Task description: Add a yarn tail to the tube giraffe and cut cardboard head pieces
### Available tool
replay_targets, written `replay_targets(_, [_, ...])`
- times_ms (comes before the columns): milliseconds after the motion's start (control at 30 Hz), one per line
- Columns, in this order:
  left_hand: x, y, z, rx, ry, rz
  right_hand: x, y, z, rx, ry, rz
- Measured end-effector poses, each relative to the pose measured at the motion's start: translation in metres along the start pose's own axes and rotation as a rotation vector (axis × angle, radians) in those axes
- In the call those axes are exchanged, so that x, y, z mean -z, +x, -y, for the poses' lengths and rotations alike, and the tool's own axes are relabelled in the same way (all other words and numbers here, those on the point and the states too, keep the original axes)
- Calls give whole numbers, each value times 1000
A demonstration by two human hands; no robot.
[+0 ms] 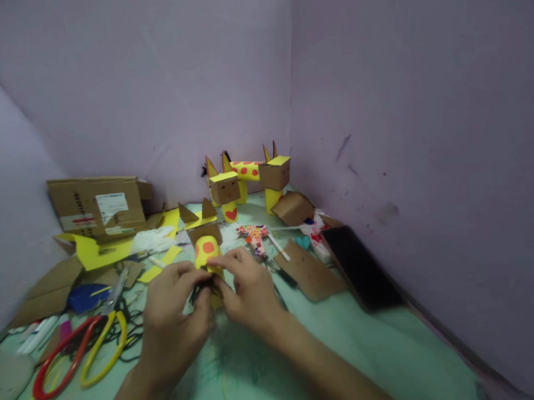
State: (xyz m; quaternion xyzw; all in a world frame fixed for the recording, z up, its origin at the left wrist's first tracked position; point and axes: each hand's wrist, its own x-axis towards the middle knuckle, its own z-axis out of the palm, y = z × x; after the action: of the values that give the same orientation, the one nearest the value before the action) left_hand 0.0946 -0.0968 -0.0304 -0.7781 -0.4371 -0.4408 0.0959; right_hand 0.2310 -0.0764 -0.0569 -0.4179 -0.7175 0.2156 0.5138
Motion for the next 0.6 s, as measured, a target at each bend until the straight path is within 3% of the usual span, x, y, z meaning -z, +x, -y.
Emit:
replay_targets(233, [5, -8, -5, -164, -73, -10, -4, -1, -2, 30, -6, -32])
replay_targets(367, [15, -15, -2, -142, -129, -78, -2, -2, 2, 25, 19, -73])
replay_targets(433, [18, -16, 2, -16, -155, -139, 1, -3, 6, -1, 58, -143])
replay_targets(500, [19, -16, 6, 212, -172, -148, 5, -4, 10, -76, 121, -203])
replay_targets(600, [17, -13, 8, 587, -274, -55, 8, -4, 16, -232, 214, -184])
